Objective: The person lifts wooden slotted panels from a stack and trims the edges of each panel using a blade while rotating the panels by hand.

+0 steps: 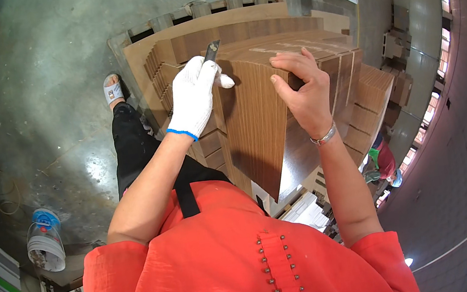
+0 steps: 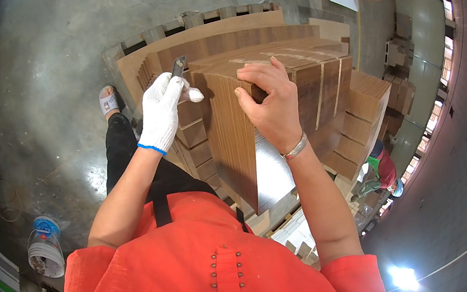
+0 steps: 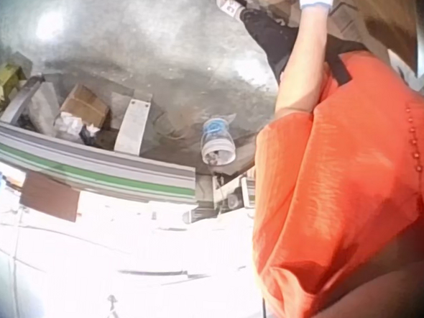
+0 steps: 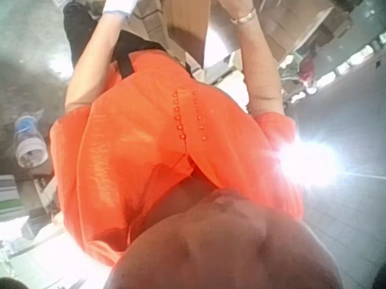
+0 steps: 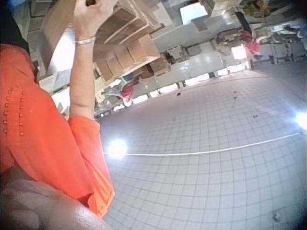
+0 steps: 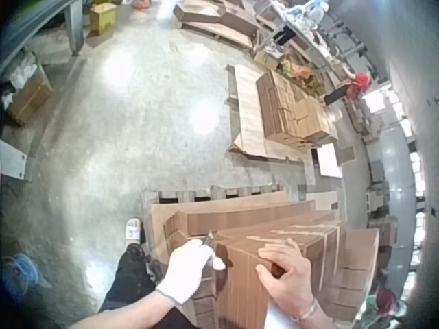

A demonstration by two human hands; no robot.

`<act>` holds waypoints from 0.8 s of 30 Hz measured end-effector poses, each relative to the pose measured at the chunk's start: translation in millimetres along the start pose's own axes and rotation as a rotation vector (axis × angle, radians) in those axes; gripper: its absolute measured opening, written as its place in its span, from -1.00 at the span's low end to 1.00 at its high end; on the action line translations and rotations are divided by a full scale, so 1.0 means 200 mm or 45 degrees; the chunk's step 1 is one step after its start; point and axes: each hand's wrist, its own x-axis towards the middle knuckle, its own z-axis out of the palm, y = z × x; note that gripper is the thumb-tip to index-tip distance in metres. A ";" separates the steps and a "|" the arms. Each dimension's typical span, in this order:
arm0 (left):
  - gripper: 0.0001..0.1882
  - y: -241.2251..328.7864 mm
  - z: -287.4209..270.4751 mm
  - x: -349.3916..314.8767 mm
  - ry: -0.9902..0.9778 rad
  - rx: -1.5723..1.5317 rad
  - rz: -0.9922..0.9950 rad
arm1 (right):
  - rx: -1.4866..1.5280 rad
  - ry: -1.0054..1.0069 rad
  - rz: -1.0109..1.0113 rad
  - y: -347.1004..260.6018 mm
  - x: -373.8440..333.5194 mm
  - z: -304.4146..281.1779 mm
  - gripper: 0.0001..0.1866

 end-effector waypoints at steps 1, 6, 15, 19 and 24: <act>-0.80 -0.01 0.00 0.00 0.013 0.005 0.021 | -0.024 -0.004 -0.018 0.00 0.00 0.00 -0.74; -0.79 -0.04 -0.02 0.01 0.094 0.093 0.052 | -0.187 0.042 -0.057 -0.03 -0.01 0.03 -0.74; -0.73 -0.05 0.22 -0.05 -0.011 0.670 0.524 | -0.016 0.147 0.027 -0.01 0.02 -0.02 -0.77; -0.79 0.01 0.37 -0.09 0.009 0.844 0.372 | -0.266 0.159 0.031 0.14 0.04 -0.04 -0.75; -0.70 -0.14 0.21 0.07 0.156 0.993 0.149 | -0.182 0.071 0.049 0.18 0.02 0.01 -0.65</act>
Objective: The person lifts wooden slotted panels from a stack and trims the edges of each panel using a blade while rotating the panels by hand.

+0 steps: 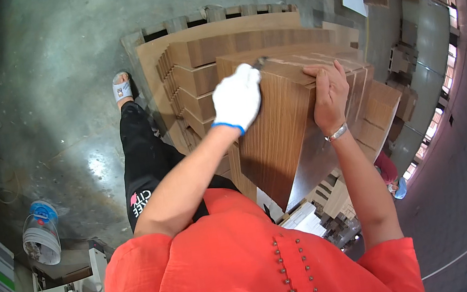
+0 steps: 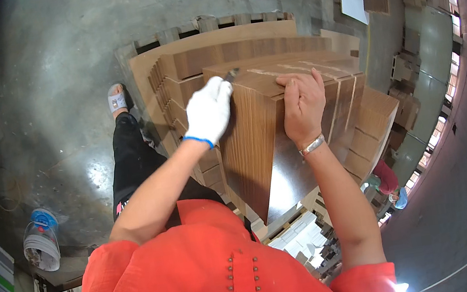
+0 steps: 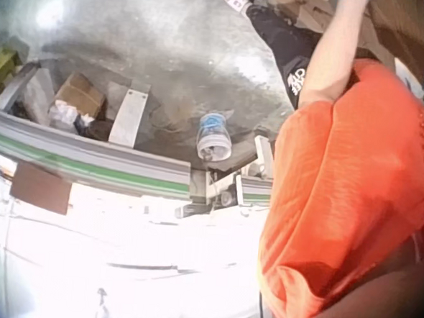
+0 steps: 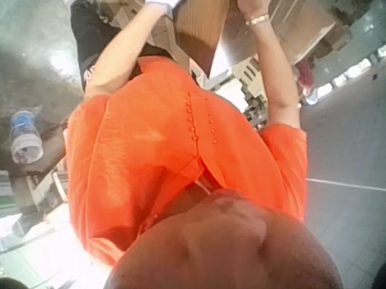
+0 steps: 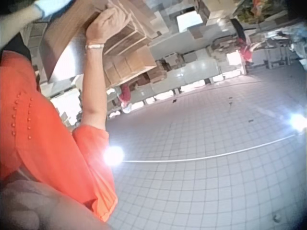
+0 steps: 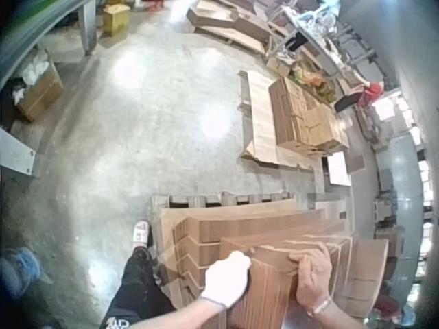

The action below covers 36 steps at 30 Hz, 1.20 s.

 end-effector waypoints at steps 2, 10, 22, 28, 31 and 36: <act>-0.70 -0.03 -0.02 0.06 -0.008 -0.034 -0.035 | -0.003 -0.007 0.005 0.00 0.00 0.01 -0.65; -0.69 -0.09 -0.01 0.03 -0.065 0.012 -0.155 | 0.016 0.025 -0.013 0.00 0.03 0.01 -0.67; -0.66 -0.36 -0.05 0.01 0.090 -0.184 -0.124 | -1.204 -0.902 -0.344 -0.51 0.22 0.24 -0.79; -0.64 -0.33 -0.19 0.02 0.085 -0.423 -0.275 | -1.239 -1.032 -0.102 -0.41 0.17 0.44 -0.78; -0.64 -0.32 -0.21 0.01 0.127 -0.544 -0.268 | -1.202 -0.974 -0.108 -0.41 0.14 0.47 -0.78; -0.66 -0.31 -0.15 0.00 0.111 -0.335 -0.166 | -1.151 -0.967 -0.053 -0.41 0.14 0.46 -0.79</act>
